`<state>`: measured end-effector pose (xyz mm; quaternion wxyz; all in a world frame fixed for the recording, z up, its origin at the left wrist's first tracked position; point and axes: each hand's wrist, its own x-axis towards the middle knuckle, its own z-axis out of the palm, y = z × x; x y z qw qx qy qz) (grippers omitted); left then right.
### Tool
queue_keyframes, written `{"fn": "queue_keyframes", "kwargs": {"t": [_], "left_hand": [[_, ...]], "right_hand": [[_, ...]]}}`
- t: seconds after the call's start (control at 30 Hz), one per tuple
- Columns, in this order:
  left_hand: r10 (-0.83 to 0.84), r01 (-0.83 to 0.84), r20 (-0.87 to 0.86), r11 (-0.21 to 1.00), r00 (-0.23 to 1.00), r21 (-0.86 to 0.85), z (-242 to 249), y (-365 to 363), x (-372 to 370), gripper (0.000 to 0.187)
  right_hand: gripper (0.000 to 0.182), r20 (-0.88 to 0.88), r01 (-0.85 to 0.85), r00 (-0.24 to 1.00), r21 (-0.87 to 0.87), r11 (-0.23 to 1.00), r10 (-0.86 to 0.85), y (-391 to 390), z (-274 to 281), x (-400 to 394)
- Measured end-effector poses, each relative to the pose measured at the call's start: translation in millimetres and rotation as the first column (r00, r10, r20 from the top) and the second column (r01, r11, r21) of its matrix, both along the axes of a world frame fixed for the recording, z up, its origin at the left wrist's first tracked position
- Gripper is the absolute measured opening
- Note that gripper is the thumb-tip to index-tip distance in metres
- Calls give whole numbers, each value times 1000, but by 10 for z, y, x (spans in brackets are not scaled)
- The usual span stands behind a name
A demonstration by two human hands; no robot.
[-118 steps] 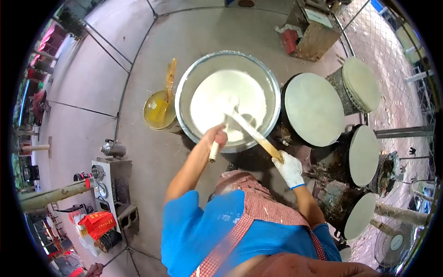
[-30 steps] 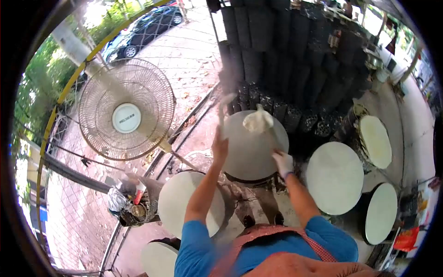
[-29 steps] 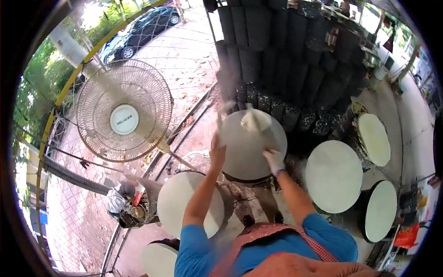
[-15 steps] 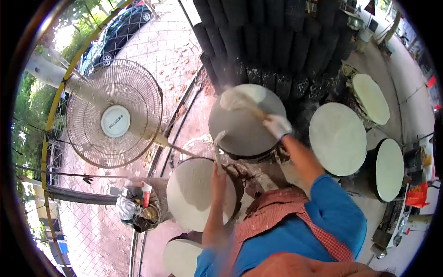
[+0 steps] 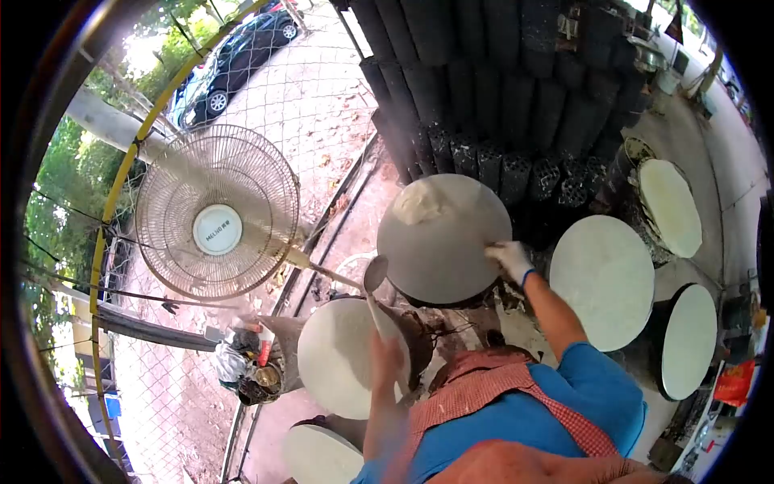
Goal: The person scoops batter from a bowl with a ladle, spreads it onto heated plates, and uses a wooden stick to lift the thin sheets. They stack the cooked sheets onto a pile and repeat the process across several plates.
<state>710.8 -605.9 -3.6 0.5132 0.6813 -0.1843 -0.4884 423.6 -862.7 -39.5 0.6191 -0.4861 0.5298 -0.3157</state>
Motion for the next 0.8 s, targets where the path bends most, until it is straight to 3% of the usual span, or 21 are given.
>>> {"fn": "queue_keyframes", "kwargs": {"t": [0.03, 0.07, 0.17, 0.2, 0.23, 0.3, 0.37, 0.4, 0.5, 0.53, 0.57, 0.63, 0.7, 0.73, 0.8], "left_hand": [[30, -28, -53, 999, 998, 21, -8, -39, -42, 39], [64, -59, -105, 997, 992, 50, -10, -12, -84, 39], [211, -210, -223, 977, 952, 31, 146, 179, -277, 36], [272, -268, -192, 962, 943, 46, 221, 218, -349, 35], [327, -321, -160, 945, 931, 62, 298, 257, -425, 33], [326, -325, -238, 945, 915, 42, 379, 298, -513, 32], [401, -387, -301, 916, 865, 105, 369, 305, -563, 32], [410, -388, -319, 912, 854, 134, 367, 320, -572, 33], [366, -346, -291, 931, 884, 119, 540, 388, -644, 33], [363, -346, -302, 932, 882, 109, 505, 435, -623, 33], [357, -342, -310, 934, 881, 104, 451, 522, -593, 33], [391, -361, -333, 920, 858, 152, 472, 597, -626, 34], [468, -410, -345, 882, 813, 230, 572, 521, -678, 33], [491, -425, -266, 864, 830, 271, 548, 494, -701, 36], [416, -369, -238, 903, 877, 218, 469, 578, -698, 22]], "right_hand": [[29, -11, -61, 998, -37, 997, 60, -17, -134, 165], [29, 72, -131, 989, 49, 990, 127, -47, -167, 212], [28, 73, -256, 964, -6, 967, 256, -341, -45, -218], [30, 135, -235, 965, 56, 970, 226, -524, -8, -344], [34, 162, -110, 983, 179, 978, 81, -668, 64, -356], [37, 148, -94, 987, 220, 971, 62, -755, 145, -217], [38, 4, -314, 949, 112, 943, 316, -659, -187, 20], [39, 64, -347, 938, 157, 925, 341, -523, -67, 52], [40, 80, -399, 916, 69, 914, 394, -599, -122, -207], [38, -30, -393, 916, 135, 910, 400, -740, 140, -275], [36, 22, -366, 929, 181, 913, 368, -1026, -184, -268], [35, -4, -238, 968, 289, 927, 249, -1067, 469, -78], [38, -33, -395, 912, 209, 895, 410, -1003, 221, 106], [39, -31, -452, 886, 162, 877, 463, -907, 138, 124], [41, 30, -540, 840, 128, 832, 541, -779, -361, 40]]}}
